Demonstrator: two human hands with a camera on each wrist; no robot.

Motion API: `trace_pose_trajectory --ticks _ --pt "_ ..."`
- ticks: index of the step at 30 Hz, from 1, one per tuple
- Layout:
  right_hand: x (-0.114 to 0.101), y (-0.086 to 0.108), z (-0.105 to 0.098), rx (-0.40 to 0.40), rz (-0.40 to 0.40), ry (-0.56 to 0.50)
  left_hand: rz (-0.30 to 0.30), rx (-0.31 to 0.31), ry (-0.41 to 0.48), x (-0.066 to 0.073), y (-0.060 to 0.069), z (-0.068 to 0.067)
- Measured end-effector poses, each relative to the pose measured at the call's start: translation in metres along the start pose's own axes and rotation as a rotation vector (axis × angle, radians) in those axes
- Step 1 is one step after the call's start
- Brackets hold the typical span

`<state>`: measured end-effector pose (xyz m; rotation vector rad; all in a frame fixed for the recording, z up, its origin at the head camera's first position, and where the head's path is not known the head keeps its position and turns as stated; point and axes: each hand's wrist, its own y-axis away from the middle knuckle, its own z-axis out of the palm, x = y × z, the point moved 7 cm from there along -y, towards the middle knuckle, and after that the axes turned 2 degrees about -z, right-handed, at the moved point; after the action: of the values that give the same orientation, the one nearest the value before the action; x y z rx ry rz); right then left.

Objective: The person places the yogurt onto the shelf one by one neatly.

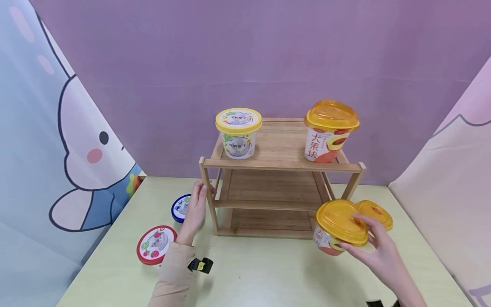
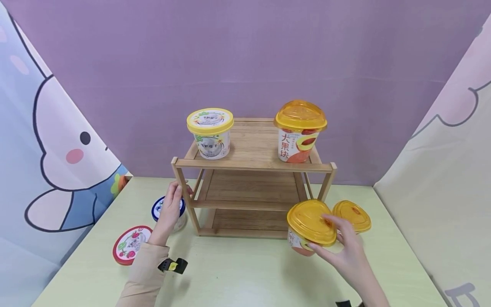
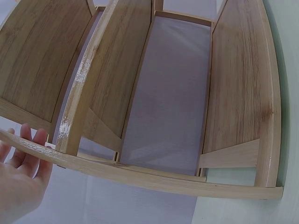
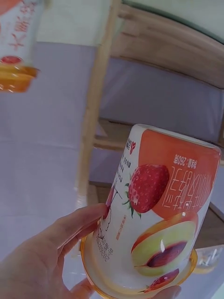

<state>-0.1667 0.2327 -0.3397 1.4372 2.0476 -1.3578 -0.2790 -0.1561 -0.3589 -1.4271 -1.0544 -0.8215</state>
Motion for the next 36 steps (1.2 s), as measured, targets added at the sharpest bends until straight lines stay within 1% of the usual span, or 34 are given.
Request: trace_pose_trajectory --ticks 4,8,14,21,27,31,33,36 --pt "-0.009 -0.009 0.006 -0.013 -0.062 -0.047 0.002 -0.005 -0.001 0.0 0.0 0.0" --pt "-0.017 -0.018 0.014 -0.04 -0.1 -0.077 0.016 -0.001 -0.009 0.0 0.001 0.0" --pt "-0.025 -0.029 0.024 -0.082 -0.107 -0.068 0.03 -0.005 0.004 0.001 0.003 0.0" --pt "-0.036 -0.043 0.04 -0.176 -0.121 -0.151 0.041 -0.001 0.004 0.001 0.002 0.0" --pt "-0.044 -0.054 0.052 -0.24 -0.146 -0.183 0.025 0.005 -0.017 0.002 0.002 0.0" --pt "-0.046 -0.061 0.06 -0.271 -0.111 -0.167 0.015 0.001 -0.017 0.002 0.002 0.0" --pt "-0.047 -0.064 0.065 -0.287 -0.102 -0.177 0.009 0.001 -0.012 0.002 0.002 0.0" --pt "-0.051 -0.069 0.073 -0.311 -0.121 -0.219 0.004 -0.001 -0.004 0.001 0.002 0.0"
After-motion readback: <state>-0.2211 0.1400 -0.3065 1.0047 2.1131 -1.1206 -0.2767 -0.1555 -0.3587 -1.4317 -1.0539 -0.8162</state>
